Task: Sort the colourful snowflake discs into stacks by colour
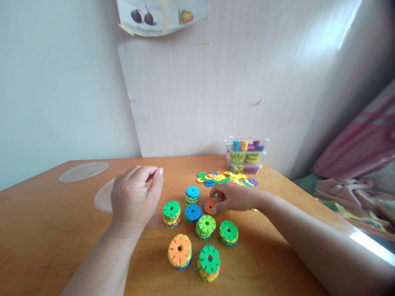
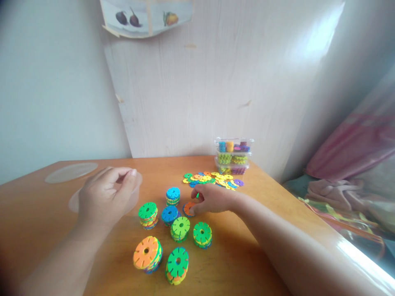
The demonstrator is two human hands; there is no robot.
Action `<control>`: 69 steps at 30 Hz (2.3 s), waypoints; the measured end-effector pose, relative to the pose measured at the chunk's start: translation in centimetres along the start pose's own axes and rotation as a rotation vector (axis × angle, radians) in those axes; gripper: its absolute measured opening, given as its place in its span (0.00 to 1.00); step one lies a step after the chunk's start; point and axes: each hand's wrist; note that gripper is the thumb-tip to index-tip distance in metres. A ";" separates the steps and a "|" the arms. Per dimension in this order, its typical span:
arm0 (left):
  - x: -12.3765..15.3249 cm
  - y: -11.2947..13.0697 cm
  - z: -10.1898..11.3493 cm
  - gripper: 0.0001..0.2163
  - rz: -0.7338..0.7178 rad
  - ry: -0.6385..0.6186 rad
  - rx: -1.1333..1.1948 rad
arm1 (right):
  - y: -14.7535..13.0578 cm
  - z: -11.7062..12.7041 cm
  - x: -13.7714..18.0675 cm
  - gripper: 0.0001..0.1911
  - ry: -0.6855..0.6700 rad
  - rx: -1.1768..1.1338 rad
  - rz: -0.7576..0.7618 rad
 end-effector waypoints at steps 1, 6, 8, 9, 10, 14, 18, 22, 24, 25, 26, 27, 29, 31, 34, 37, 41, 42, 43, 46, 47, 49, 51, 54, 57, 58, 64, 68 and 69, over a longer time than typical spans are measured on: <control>0.0 0.0 0.0 0.10 0.002 -0.001 0.001 | -0.1 -0.1 0.2 0.24 -0.036 0.007 0.013; 0.0 0.1 0.0 0.10 0.013 0.005 -0.002 | -0.5 -0.9 0.5 0.18 -0.007 0.098 0.059; 0.0 0.1 0.0 0.10 0.014 0.002 0.001 | -0.6 -1.2 0.3 0.17 0.019 0.125 0.061; 0.0 0.0 0.0 0.11 0.015 -0.003 0.003 | -0.6 -1.3 0.2 0.18 0.026 0.134 0.058; 0.0 0.0 0.0 0.11 0.014 -0.006 0.006 | -0.7 -1.4 0.1 0.18 0.028 0.139 0.054; 0.0 0.0 0.0 0.10 0.005 0.000 0.011 | -0.8 -1.6 -0.1 0.19 0.033 0.111 0.041; 0.0 -0.1 0.0 0.10 -0.001 0.006 0.004 | -0.1 -0.7 -0.3 0.23 0.058 0.033 0.051; 0.1 -0.1 -0.1 0.09 -0.008 0.019 0.007 | 2.3 1.2 -0.9 0.15 0.285 0.071 -0.037; 0.1 -0.1 -0.1 0.09 -0.008 0.015 0.014 | 3.8 1.9 -1.1 0.13 0.382 0.153 -0.080; 0.1 -0.1 -0.1 0.09 -0.007 0.014 0.016 | 4.3 2.2 -1.1 0.13 0.396 0.192 -0.091; 0.0 -0.1 -0.1 0.09 -0.006 0.014 0.017 | 4.8 2.4 -1.0 0.12 0.390 0.224 -0.098; 0.0 -0.1 -0.1 0.09 -0.006 0.016 0.015 | 5.1 2.4 -1.0 0.12 0.368 0.250 -0.100; 0.1 -0.2 -0.1 0.09 -0.009 0.023 0.010 | 5.2 2.3 -0.9 0.14 0.312 0.300 -0.079; 0.1 -0.2 -0.2 0.09 -0.012 0.025 0.008 | 4.9 2.0 -0.9 0.15 0.265 0.352 -0.048; 0.2 -0.2 -0.2 0.09 -0.006 0.020 0.012 | 4.4 1.7 -0.9 0.13 0.224 0.416 -0.037; 0.2 -0.2 -0.1 0.09 0.006 0.018 0.011 | 4.3 1.6 -1.0 0.12 0.217 0.455 -0.022; 0.2 -0.3 -0.1 0.09 0.006 0.017 0.015 | 4.5 1.9 -1.0 0.13 0.193 0.467 0.007; 0.2 -0.3 -0.2 0.09 0.006 0.018 0.016 | 4.5 1.9 -0.9 0.14 0.200 0.460 0.001; 0.2 -0.3 -0.2 0.09 0.007 0.020 0.016 | 4.4 1.9 -0.9 0.15 0.214 0.448 -0.003; 0.2 -0.2 -0.1 0.09 0.012 0.019 0.011 | 3.3 1.6 -0.7 0.19 0.258 0.367 0.042; 0.2 -0.1 -0.1 0.09 0.014 0.017 0.009 | 2.7 1.4 -0.6 0.19 0.266 0.330 0.072; 0.1 0.0 0.0 0.09 0.023 0.010 0.011 | 1.2 0.8 -0.3 0.19 0.268 0.265 0.136; 0.1 0.0 0.0 0.10 0.030 0.002 0.013 | -0.1 0.0 0.0 0.19 0.256 0.231 0.182; 0.1 0.1 0.0 0.10 0.035 -0.006 0.008 | -1.4 -0.8 0.1 0.22 0.236 0.223 0.192; 0.1 0.0 0.0 0.10 0.039 -0.013 0.005 | -1.0 -0.6 -0.4 0.23 0.249 0.215 0.171; 0.1 0.0 0.0 0.10 0.039 -0.013 0.006 | -0.5 -0.2 -0.6 0.20 0.273 0.219 0.158; 0.1 -0.1 -0.1 0.09 0.006 0.016 -0.006 | 3.9 2.7 -1.3 0.10 0.417 0.380 -0.079; 0.1 -0.1 -0.1 0.09 0.004 0.006 0.006 | 5.5 3.3 -0.9 0.12 0.310 0.462 -0.153; 0.1 -0.1 -0.1 0.09 0.006 0.004 0.009 | 5.7 3.3 -0.8 0.13 0.293 0.476 -0.159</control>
Point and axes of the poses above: each hand's wrist, its own x-axis away from the middle knuckle, its own z-axis out of the back of the hand, y = z × x, and after that the axes turned 11 degrees about y, right-handed
